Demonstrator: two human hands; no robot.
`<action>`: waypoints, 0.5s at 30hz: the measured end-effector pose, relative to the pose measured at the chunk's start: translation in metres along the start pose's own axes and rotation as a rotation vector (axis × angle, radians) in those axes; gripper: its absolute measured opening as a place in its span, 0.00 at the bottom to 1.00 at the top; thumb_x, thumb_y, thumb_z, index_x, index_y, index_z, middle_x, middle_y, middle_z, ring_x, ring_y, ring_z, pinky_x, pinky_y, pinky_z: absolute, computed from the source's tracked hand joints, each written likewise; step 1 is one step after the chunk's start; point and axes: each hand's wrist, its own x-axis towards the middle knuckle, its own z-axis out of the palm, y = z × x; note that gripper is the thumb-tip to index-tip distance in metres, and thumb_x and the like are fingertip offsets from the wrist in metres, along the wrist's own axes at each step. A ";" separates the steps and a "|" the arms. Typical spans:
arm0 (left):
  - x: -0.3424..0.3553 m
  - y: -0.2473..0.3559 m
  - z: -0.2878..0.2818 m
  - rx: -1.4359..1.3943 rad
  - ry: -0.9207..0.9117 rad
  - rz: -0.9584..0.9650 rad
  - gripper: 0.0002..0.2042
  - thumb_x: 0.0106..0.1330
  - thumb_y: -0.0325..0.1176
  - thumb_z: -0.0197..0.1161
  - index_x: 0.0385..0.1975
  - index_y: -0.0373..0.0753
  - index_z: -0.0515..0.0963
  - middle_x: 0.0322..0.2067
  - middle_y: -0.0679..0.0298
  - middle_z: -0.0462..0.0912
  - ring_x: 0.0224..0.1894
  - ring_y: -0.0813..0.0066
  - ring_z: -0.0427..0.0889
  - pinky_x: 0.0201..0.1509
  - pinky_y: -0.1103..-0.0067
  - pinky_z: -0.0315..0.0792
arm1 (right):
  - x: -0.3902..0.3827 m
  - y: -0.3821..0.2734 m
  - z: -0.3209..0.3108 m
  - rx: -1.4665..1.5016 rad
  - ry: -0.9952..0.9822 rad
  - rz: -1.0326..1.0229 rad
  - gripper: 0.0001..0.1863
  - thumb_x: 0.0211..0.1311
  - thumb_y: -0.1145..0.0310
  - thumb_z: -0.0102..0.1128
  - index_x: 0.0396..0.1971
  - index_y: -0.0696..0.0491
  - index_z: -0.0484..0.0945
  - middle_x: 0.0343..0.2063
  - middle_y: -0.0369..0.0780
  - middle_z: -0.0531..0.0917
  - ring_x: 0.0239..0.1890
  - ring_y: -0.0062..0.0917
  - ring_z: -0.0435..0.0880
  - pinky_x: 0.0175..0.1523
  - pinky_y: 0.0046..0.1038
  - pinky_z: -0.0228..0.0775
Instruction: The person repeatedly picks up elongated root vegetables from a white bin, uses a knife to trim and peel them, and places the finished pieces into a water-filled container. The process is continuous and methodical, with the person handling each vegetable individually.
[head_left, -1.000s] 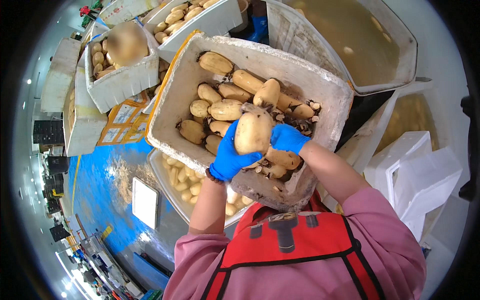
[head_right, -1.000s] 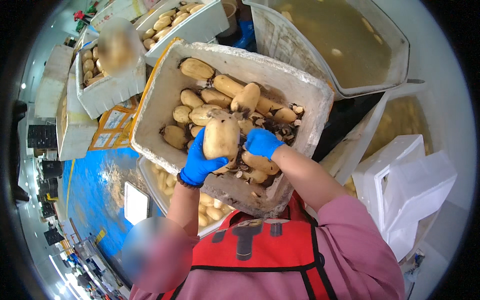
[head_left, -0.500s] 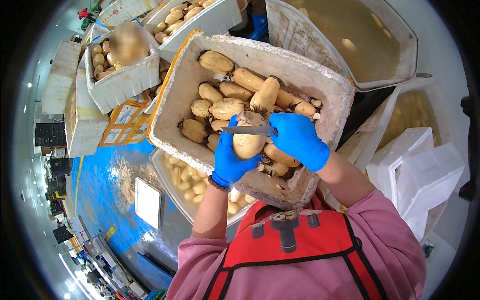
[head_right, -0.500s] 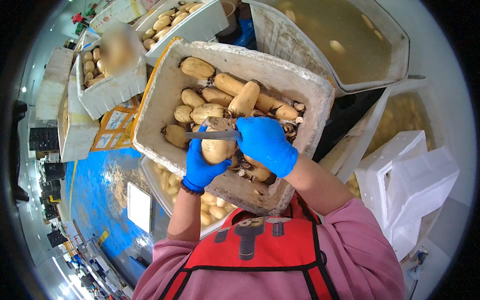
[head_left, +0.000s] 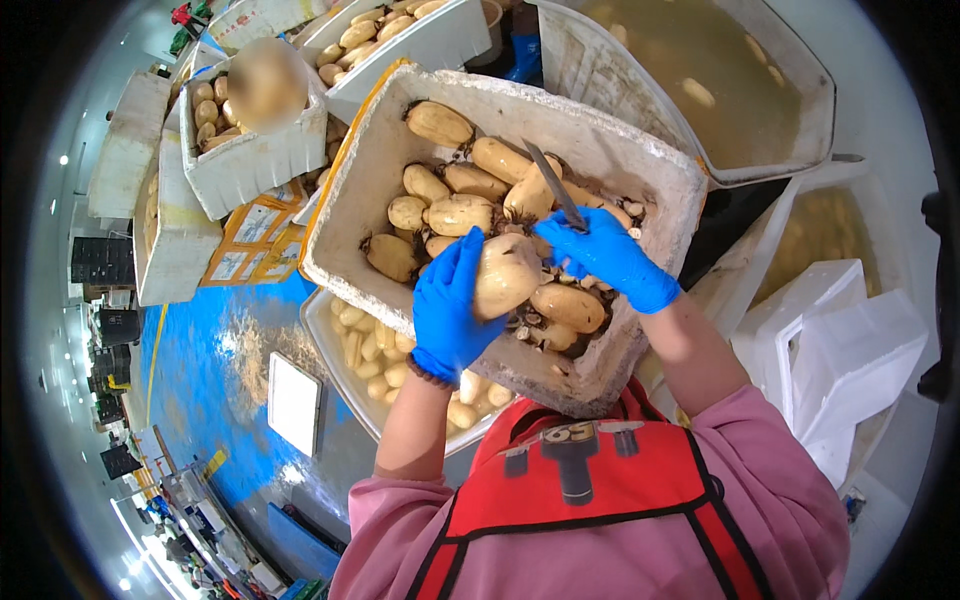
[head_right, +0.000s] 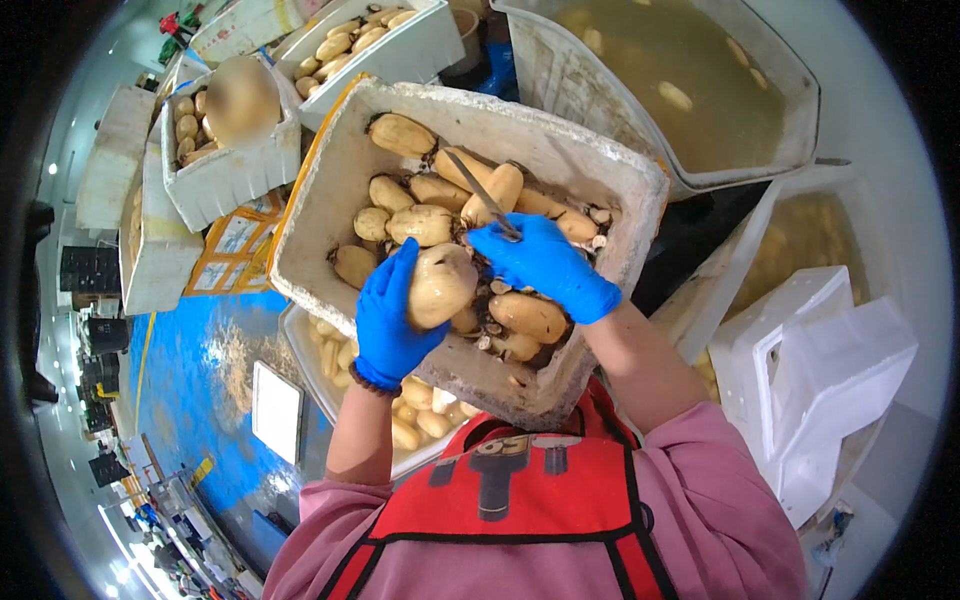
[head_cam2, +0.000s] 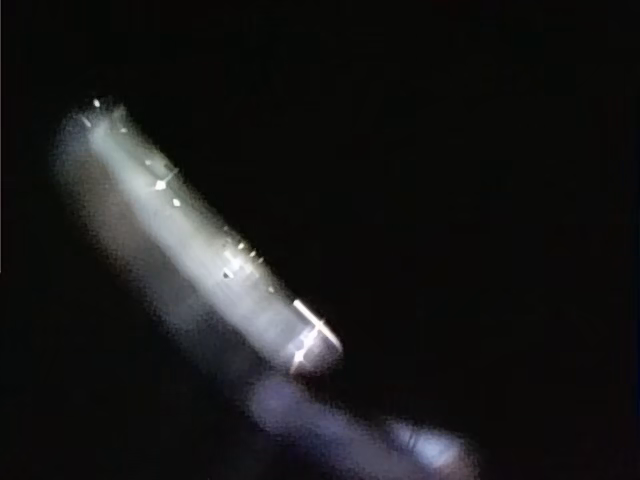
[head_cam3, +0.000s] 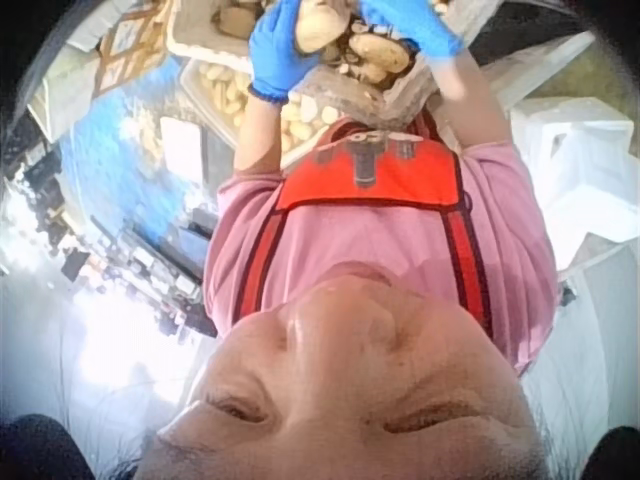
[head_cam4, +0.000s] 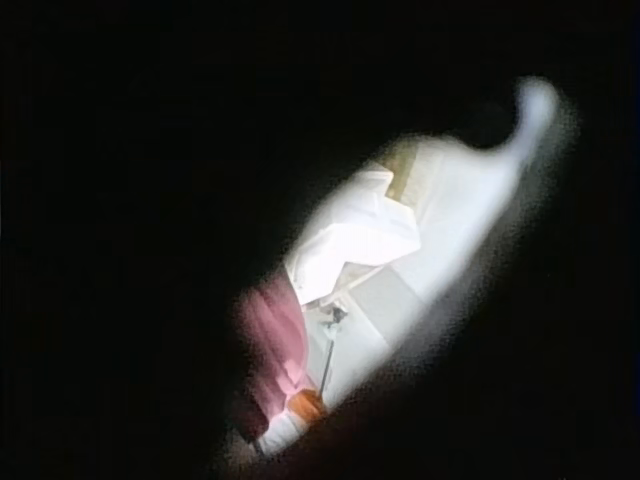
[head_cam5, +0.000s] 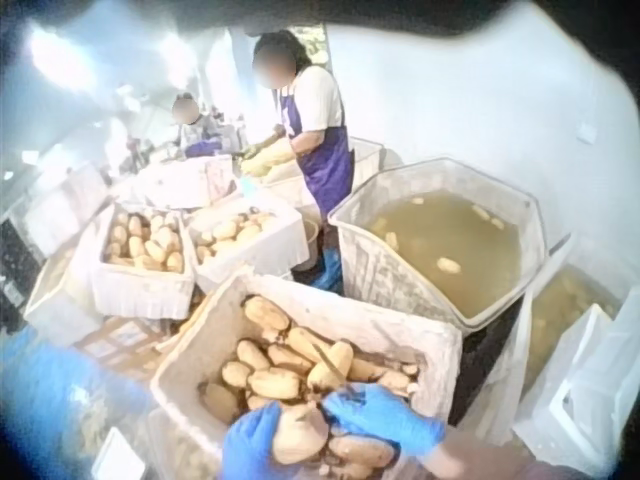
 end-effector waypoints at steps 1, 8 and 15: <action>0.002 0.001 0.001 0.074 -0.007 0.043 0.46 0.35 0.29 0.74 0.63 0.40 0.63 0.54 0.51 0.72 0.54 0.50 0.72 0.57 0.63 0.68 | -0.006 -0.006 0.010 0.154 -0.056 0.010 0.22 0.59 0.54 0.62 0.40 0.59 0.79 0.22 0.39 0.80 0.21 0.19 0.78 0.26 0.24 0.73; 0.014 0.011 0.002 0.230 0.113 0.148 0.46 0.38 0.30 0.73 0.64 0.43 0.61 0.56 0.55 0.70 0.60 0.54 0.68 0.64 0.64 0.62 | -0.009 0.018 0.017 0.282 -0.087 0.003 0.23 0.59 0.52 0.63 0.40 0.60 0.78 0.26 0.37 0.80 0.23 0.16 0.77 0.27 0.21 0.72; -0.016 0.000 0.075 -2.061 0.218 -0.625 0.36 0.64 0.49 0.59 0.67 0.41 0.52 0.65 0.54 0.58 0.65 0.54 0.61 0.66 0.59 0.60 | -0.020 0.019 0.034 0.272 0.061 -0.061 0.26 0.56 0.53 0.66 0.43 0.61 0.77 0.28 0.37 0.80 0.31 0.17 0.76 0.37 0.22 0.72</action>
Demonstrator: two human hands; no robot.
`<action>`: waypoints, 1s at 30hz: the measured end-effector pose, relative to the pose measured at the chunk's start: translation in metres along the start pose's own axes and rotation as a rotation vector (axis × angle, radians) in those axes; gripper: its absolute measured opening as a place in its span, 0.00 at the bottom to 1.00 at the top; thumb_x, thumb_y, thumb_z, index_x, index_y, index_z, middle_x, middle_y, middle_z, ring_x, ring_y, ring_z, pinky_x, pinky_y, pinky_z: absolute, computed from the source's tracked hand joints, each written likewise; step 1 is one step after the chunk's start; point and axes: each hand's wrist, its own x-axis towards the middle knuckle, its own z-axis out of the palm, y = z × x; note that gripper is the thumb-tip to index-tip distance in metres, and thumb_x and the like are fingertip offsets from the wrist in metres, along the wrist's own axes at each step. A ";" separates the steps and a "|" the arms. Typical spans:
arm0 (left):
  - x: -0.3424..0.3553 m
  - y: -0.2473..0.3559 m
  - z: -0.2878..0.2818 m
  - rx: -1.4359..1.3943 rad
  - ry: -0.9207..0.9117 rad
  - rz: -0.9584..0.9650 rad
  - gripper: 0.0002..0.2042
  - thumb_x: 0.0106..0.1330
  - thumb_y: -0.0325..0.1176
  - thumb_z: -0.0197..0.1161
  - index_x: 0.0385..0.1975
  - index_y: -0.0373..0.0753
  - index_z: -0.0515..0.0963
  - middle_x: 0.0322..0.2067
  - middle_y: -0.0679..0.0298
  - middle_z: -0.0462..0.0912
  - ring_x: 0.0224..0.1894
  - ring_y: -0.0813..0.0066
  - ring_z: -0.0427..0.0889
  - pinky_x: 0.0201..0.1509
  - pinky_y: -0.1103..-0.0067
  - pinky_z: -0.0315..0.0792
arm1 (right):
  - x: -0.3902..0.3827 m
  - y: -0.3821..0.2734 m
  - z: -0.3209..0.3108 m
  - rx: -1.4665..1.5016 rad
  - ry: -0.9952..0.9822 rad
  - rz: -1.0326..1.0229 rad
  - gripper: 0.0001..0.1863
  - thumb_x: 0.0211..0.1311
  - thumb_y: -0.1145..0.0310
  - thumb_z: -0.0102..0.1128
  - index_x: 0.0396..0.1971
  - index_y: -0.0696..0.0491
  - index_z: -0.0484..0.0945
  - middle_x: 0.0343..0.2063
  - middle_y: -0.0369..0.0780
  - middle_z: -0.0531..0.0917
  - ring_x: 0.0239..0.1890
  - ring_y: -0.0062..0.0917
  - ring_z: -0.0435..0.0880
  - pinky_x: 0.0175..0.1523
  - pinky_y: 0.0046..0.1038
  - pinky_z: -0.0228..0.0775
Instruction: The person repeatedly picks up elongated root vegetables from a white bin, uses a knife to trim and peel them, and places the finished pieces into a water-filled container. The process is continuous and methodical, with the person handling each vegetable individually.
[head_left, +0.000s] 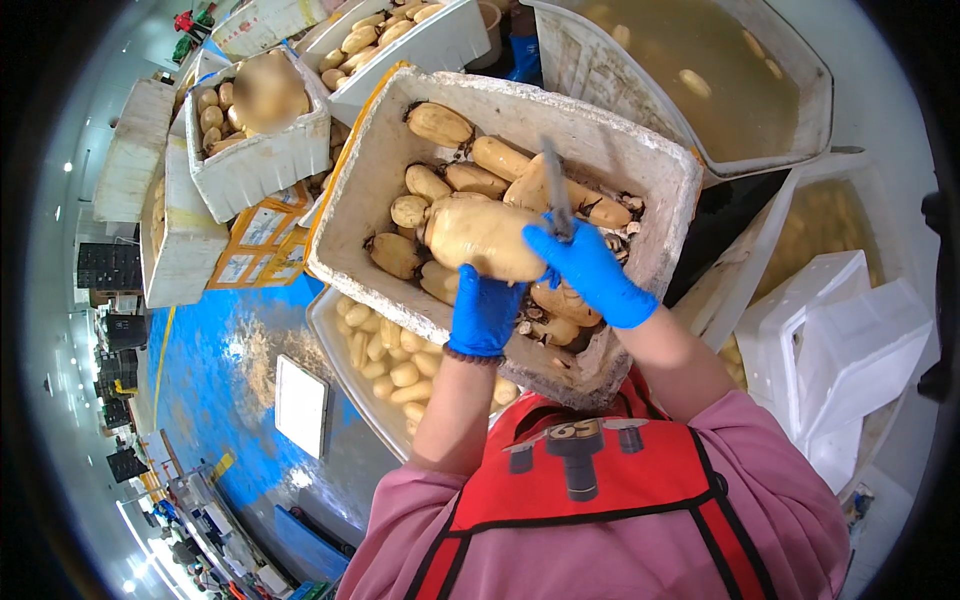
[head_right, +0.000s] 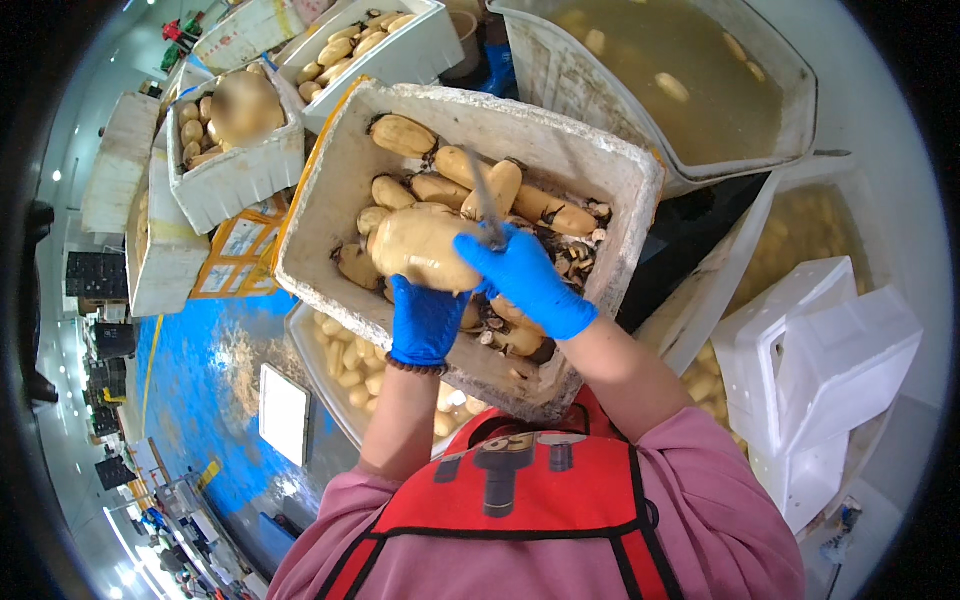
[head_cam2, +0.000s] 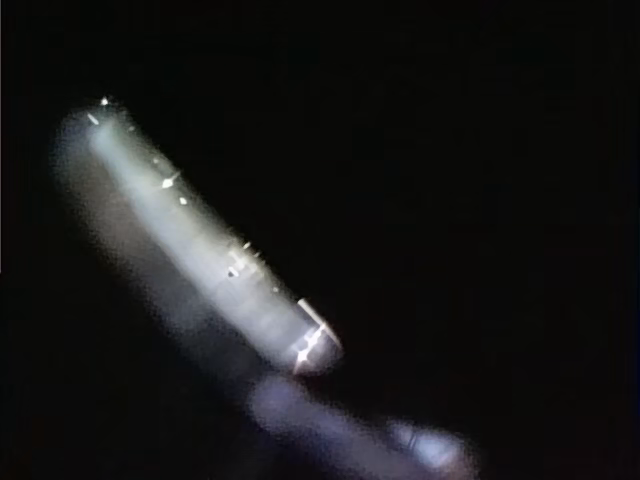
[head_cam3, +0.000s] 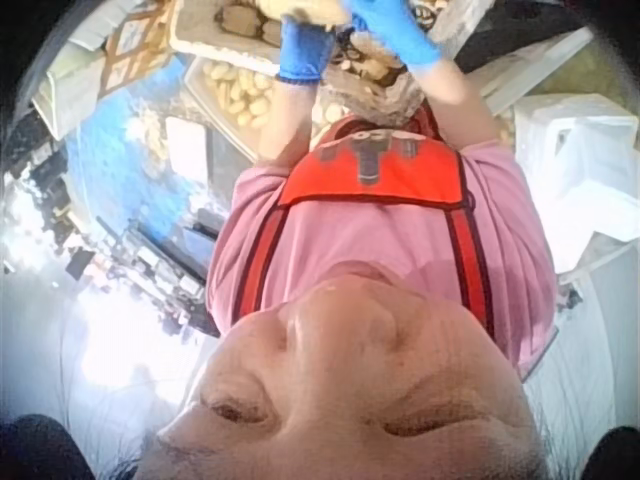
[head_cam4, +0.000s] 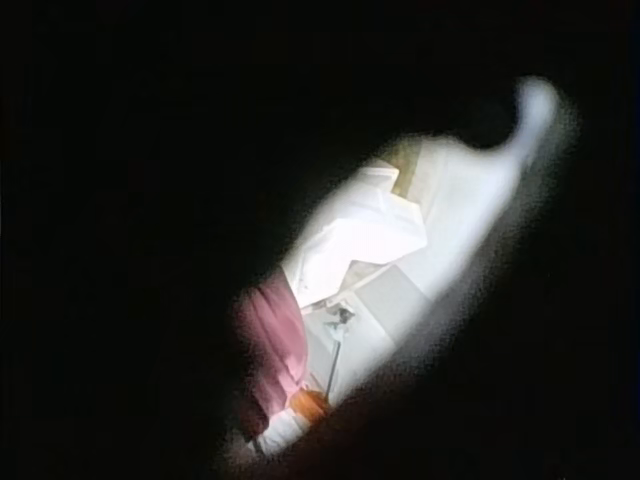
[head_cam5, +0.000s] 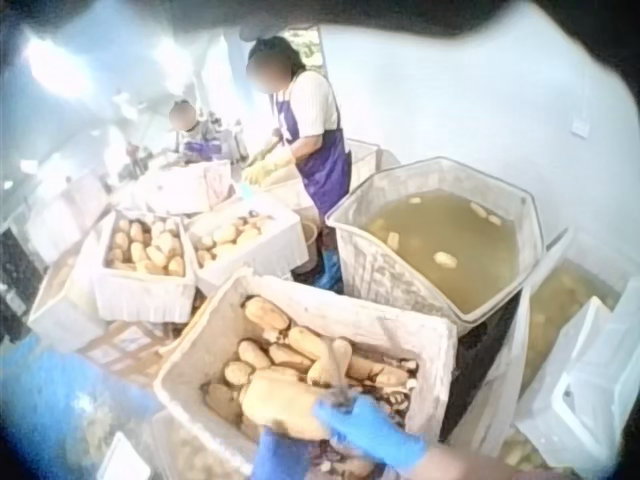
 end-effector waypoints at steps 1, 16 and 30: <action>0.004 0.000 0.004 -0.065 0.020 0.003 0.36 0.64 0.53 0.57 0.66 0.40 0.53 0.64 0.53 0.59 0.64 0.54 0.62 0.66 0.58 0.61 | -0.004 0.002 0.005 -0.115 0.001 -0.040 0.27 0.55 0.53 0.67 0.45 0.62 0.76 0.28 0.37 0.80 0.32 0.18 0.77 0.38 0.23 0.73; 0.023 0.003 0.020 -0.049 0.144 0.118 0.35 0.61 0.59 0.54 0.62 0.42 0.61 0.59 0.53 0.68 0.59 0.53 0.68 0.63 0.58 0.64 | -0.021 0.034 0.024 0.058 0.039 -0.227 0.26 0.64 0.69 0.57 0.61 0.58 0.65 0.36 0.37 0.81 0.34 0.16 0.76 0.38 0.21 0.72; -0.005 0.024 -0.002 1.104 -0.032 0.250 0.37 0.42 0.30 0.77 0.55 0.34 0.65 0.48 0.57 0.76 0.48 0.69 0.77 0.52 0.72 0.74 | -0.016 -0.023 -0.019 -1.262 -0.007 -0.656 0.13 0.52 0.69 0.57 0.39 0.55 0.76 0.20 0.44 0.79 0.24 0.39 0.81 0.28 0.38 0.74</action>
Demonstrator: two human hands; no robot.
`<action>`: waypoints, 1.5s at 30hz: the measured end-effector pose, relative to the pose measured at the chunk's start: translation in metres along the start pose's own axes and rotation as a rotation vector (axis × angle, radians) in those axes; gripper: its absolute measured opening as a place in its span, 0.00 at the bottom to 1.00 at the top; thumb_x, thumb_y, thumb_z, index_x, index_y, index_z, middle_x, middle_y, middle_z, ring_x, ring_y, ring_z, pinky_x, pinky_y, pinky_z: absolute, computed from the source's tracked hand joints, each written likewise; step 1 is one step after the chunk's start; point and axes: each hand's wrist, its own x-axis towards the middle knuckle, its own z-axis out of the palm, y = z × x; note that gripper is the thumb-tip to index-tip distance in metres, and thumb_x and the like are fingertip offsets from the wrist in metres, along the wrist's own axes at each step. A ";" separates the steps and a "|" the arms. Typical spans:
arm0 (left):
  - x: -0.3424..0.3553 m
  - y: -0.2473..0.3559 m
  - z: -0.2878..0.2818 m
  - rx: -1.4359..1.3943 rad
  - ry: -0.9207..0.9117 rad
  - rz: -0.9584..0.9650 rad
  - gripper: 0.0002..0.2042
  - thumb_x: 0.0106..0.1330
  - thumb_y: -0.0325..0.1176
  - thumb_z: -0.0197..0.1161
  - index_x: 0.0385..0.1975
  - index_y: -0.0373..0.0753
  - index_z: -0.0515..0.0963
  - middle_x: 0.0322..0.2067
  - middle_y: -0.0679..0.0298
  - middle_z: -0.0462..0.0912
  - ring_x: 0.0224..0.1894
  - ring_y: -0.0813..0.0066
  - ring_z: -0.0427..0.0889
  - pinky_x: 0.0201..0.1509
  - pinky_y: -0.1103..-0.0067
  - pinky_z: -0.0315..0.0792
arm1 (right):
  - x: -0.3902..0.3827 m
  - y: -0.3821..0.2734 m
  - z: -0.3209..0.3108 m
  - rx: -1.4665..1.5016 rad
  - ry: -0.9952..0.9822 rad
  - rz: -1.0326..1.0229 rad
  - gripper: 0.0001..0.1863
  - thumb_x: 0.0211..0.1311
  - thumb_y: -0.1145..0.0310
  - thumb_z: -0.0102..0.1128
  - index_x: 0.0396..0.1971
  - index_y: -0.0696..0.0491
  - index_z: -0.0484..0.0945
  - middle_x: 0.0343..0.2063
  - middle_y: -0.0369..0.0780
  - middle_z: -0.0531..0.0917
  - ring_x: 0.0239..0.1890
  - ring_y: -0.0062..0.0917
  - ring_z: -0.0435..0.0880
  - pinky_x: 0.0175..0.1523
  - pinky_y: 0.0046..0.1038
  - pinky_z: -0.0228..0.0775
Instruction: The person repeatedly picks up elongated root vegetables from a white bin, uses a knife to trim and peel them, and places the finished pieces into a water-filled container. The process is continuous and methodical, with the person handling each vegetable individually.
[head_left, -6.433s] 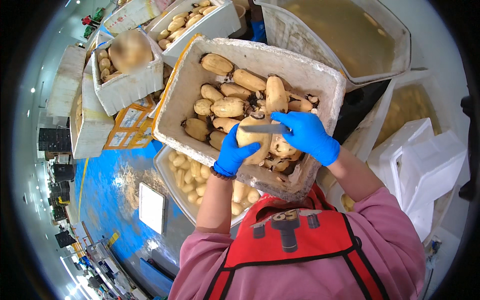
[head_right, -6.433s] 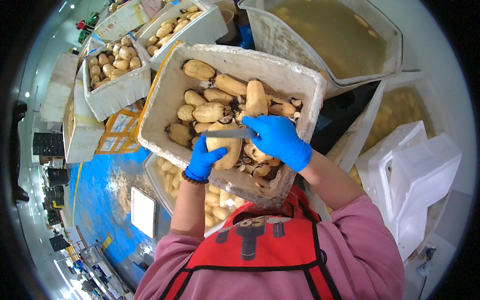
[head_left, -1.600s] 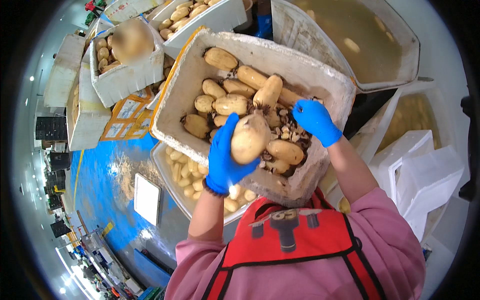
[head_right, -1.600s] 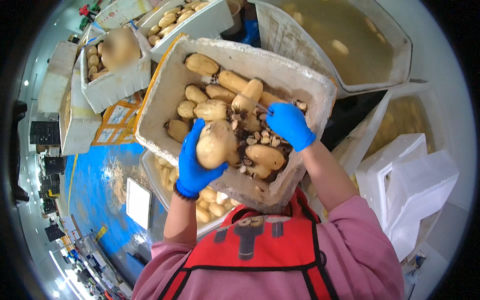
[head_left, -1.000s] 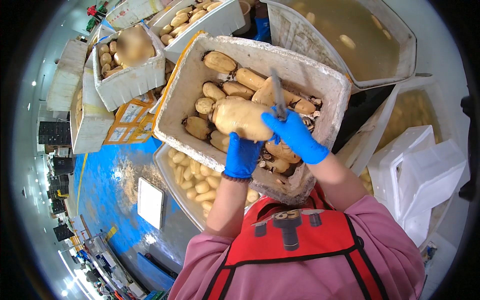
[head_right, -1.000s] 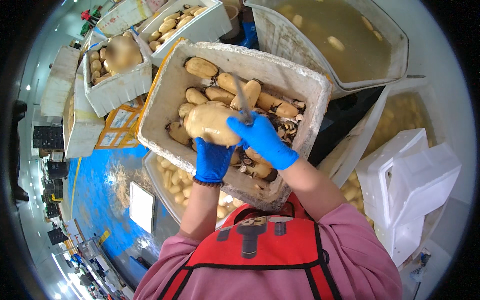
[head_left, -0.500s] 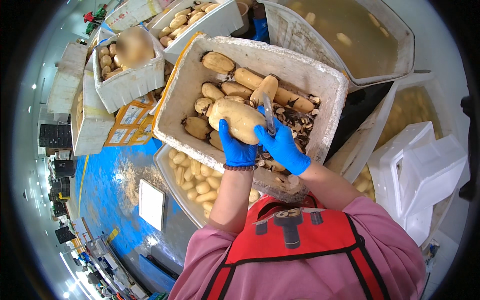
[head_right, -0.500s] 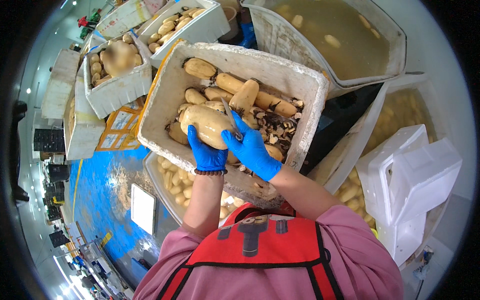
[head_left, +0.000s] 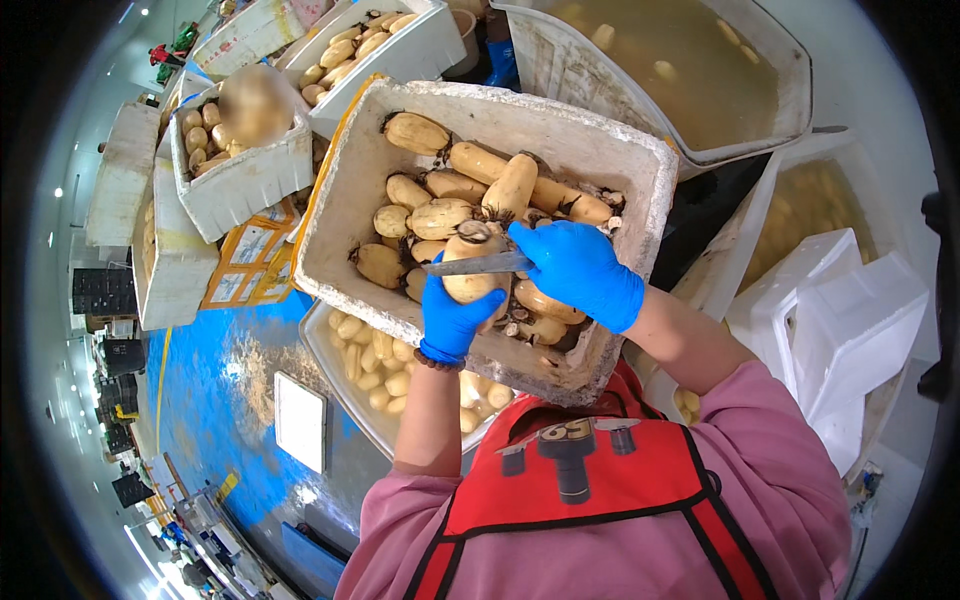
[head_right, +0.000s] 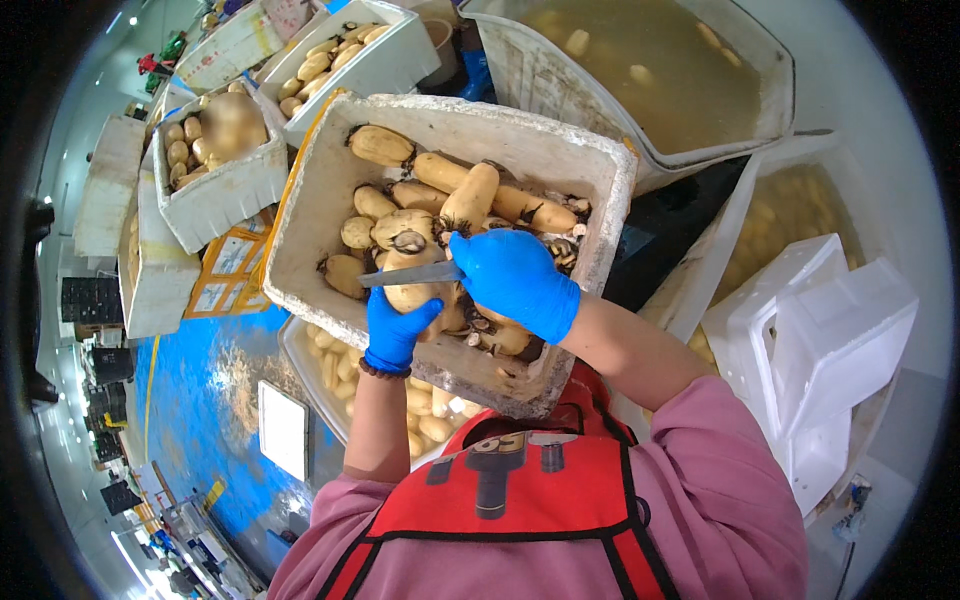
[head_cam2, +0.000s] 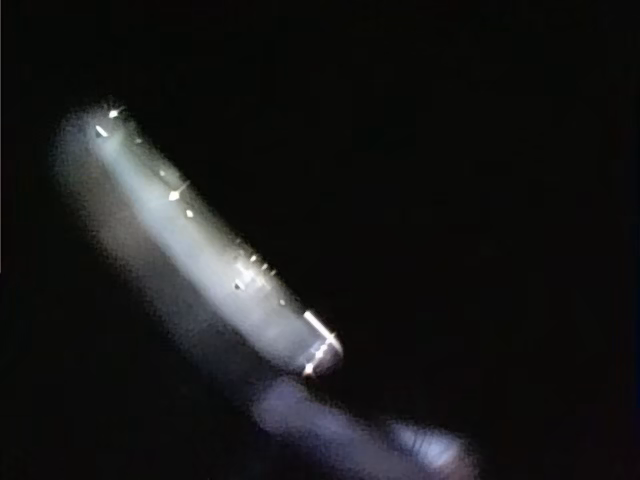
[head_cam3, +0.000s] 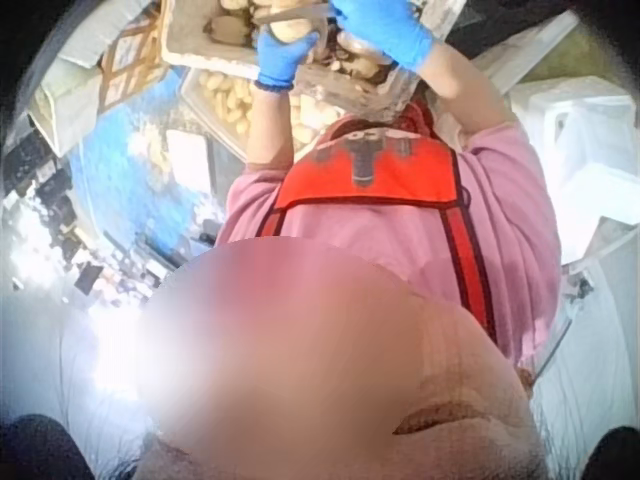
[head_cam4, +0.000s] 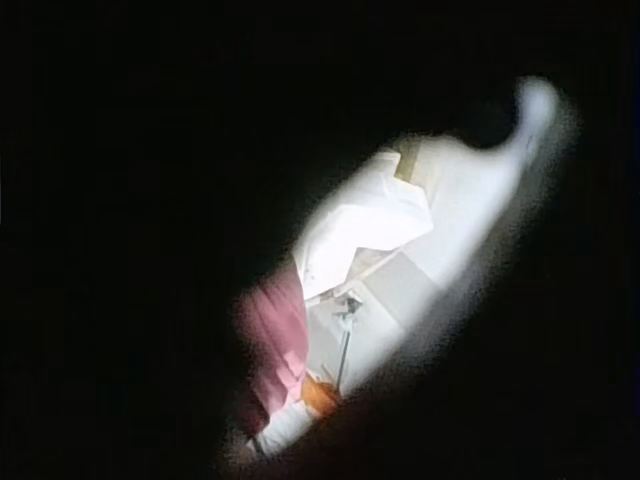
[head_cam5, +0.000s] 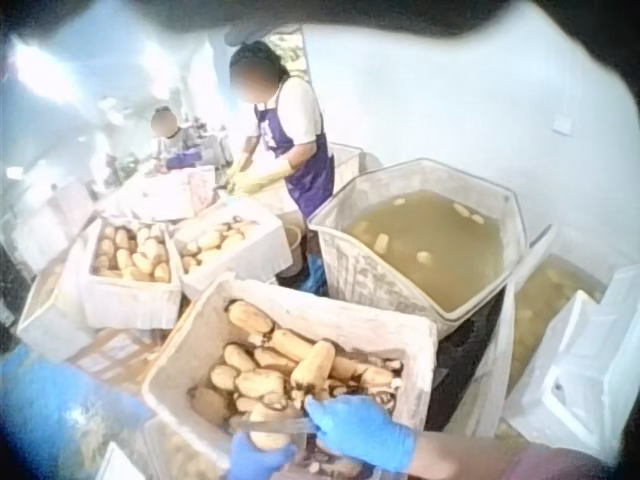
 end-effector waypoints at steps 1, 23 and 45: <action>-0.001 0.005 0.002 0.000 -0.031 0.000 0.38 0.42 0.31 0.77 0.56 0.34 0.64 0.48 0.57 0.75 0.49 0.68 0.77 0.52 0.72 0.74 | 0.002 -0.001 0.000 -0.056 -0.020 -0.011 0.16 0.51 0.69 0.57 0.41 0.56 0.77 0.20 0.43 0.79 0.24 0.37 0.82 0.28 0.37 0.74; 0.036 -0.009 -0.036 -0.752 0.153 -0.250 0.33 0.57 0.46 0.64 0.60 0.37 0.62 0.53 0.55 0.72 0.55 0.57 0.72 0.59 0.64 0.69 | 0.066 0.048 0.012 0.839 0.005 0.570 0.13 0.54 0.63 0.60 0.23 0.59 0.79 0.19 0.44 0.81 0.23 0.26 0.79 0.33 0.32 0.72; 0.146 -0.079 0.047 0.512 0.004 -0.167 0.40 0.51 0.39 0.75 0.61 0.30 0.61 0.59 0.49 0.67 0.59 0.60 0.68 0.61 0.68 0.66 | -0.053 0.415 -0.083 0.811 0.459 1.284 0.25 0.48 0.43 0.67 0.34 0.49 0.78 0.21 0.35 0.72 0.18 0.19 0.65 0.18 0.25 0.54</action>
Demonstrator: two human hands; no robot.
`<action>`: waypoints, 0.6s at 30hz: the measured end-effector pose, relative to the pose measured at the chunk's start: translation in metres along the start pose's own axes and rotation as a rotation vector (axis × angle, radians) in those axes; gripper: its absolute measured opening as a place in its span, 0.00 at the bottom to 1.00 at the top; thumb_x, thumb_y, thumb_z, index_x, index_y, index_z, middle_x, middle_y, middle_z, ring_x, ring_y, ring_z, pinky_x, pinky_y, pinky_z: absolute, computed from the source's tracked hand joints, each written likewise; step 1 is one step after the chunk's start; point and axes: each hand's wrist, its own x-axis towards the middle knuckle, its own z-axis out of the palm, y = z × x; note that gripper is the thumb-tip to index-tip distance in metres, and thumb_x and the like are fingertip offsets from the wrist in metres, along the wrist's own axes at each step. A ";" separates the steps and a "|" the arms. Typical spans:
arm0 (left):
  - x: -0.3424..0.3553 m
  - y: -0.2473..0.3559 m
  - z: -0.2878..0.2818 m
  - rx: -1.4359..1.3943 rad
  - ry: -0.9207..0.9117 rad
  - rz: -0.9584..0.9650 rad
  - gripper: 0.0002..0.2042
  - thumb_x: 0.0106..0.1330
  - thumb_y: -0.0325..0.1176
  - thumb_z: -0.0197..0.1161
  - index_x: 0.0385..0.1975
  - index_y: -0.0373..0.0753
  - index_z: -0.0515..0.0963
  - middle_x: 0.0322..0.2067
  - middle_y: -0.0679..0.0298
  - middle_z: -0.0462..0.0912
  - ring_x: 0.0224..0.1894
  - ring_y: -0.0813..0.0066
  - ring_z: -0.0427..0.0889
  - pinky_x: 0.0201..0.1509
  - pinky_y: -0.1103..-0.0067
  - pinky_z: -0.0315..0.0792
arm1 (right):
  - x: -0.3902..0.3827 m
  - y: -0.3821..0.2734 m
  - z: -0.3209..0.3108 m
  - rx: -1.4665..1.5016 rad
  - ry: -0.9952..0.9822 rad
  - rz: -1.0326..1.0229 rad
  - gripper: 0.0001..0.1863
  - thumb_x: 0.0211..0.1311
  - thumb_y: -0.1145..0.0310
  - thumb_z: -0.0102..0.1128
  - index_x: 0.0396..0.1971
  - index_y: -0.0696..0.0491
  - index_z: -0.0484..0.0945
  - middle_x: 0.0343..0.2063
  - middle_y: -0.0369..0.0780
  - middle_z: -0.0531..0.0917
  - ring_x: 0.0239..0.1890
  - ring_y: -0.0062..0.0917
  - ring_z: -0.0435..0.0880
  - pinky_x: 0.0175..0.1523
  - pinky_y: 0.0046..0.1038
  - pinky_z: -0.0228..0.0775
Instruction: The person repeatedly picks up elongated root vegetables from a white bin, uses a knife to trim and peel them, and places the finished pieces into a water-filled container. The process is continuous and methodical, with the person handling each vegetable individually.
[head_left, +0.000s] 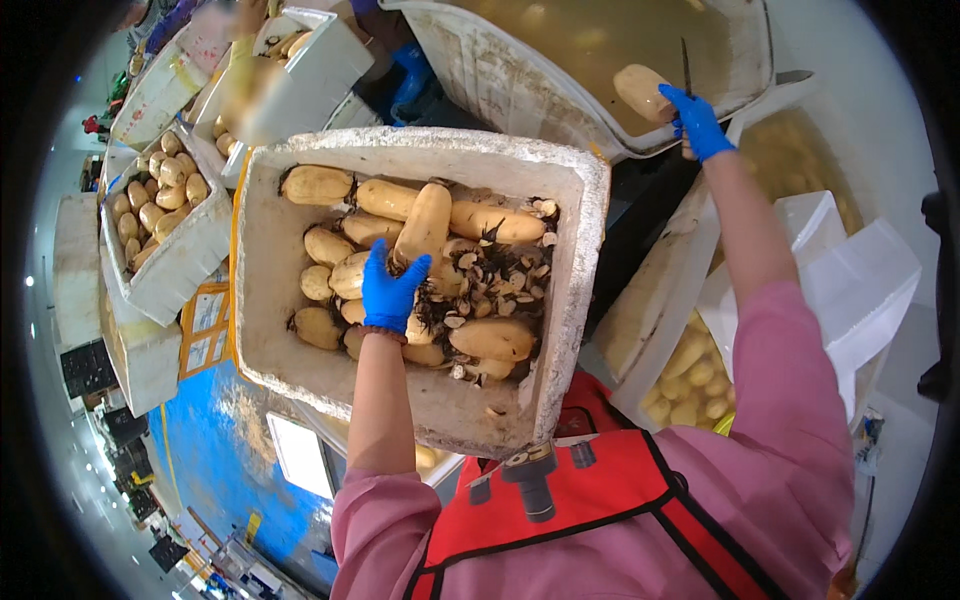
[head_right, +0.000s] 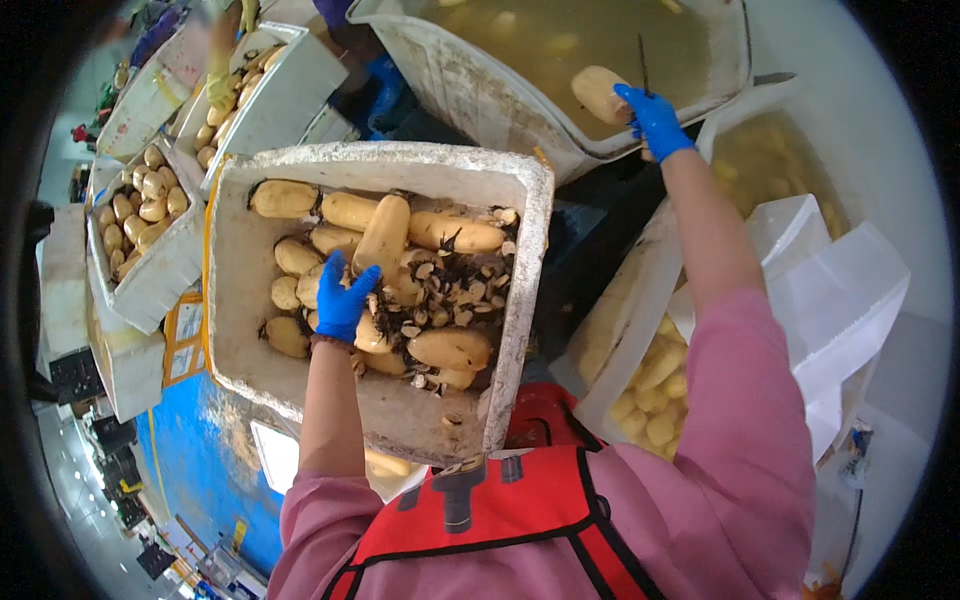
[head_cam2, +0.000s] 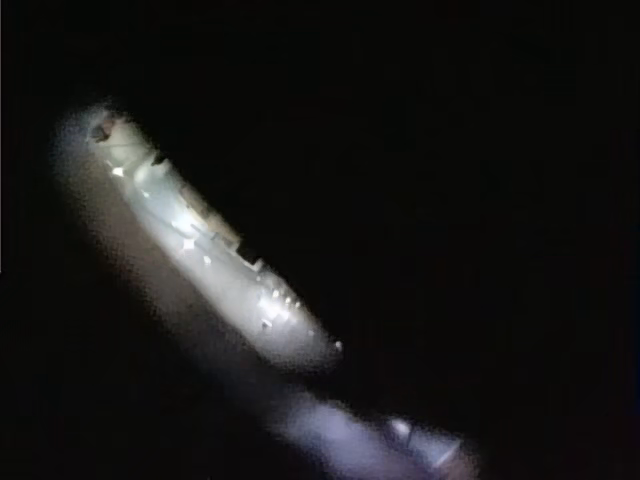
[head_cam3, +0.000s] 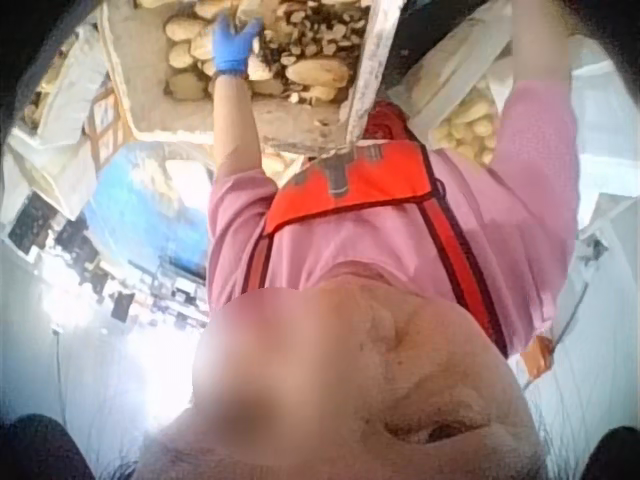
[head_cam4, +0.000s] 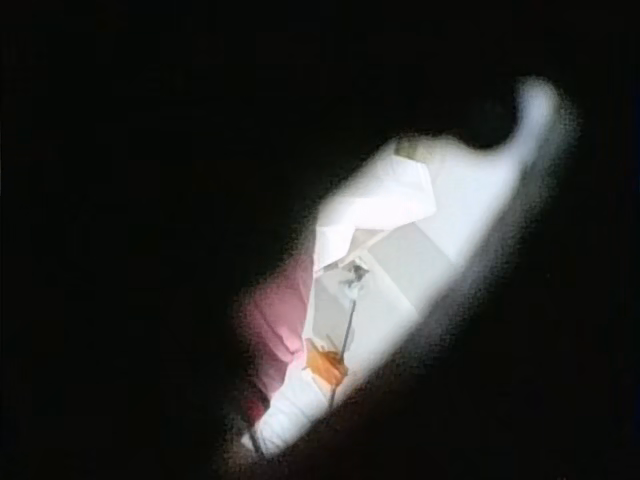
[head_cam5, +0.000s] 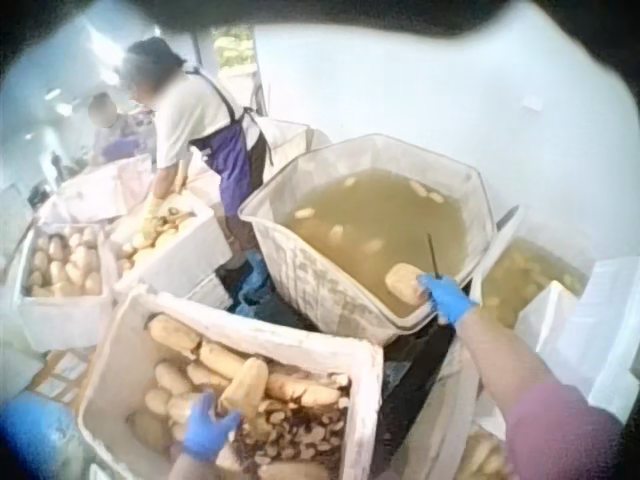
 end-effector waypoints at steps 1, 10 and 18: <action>-0.006 0.017 -0.001 0.088 -0.106 -0.071 0.41 0.49 0.41 0.76 0.60 0.28 0.62 0.58 0.47 0.67 0.59 0.59 0.69 0.59 0.67 0.68 | 0.030 0.013 -0.004 -0.056 0.002 0.055 0.26 0.47 0.41 0.66 0.33 0.50 0.79 0.20 0.35 0.71 0.17 0.19 0.63 0.17 0.26 0.52; 0.021 0.036 0.043 0.763 0.004 -0.008 0.51 0.44 0.52 0.75 0.64 0.31 0.54 0.58 0.45 0.66 0.59 0.50 0.69 0.59 0.65 0.70 | 0.160 0.056 0.019 -0.552 -0.169 0.091 0.18 0.54 0.51 0.62 0.31 0.53 0.80 0.27 0.40 0.82 0.23 0.27 0.76 0.25 0.31 0.69; 0.045 0.014 0.021 0.351 -0.172 -0.243 0.45 0.45 0.45 0.76 0.61 0.30 0.60 0.54 0.49 0.72 0.52 0.57 0.76 0.52 0.67 0.76 | 0.012 0.015 0.061 -0.038 -0.113 -0.251 0.12 0.59 0.59 0.60 0.33 0.53 0.80 0.26 0.39 0.83 0.23 0.21 0.76 0.25 0.24 0.67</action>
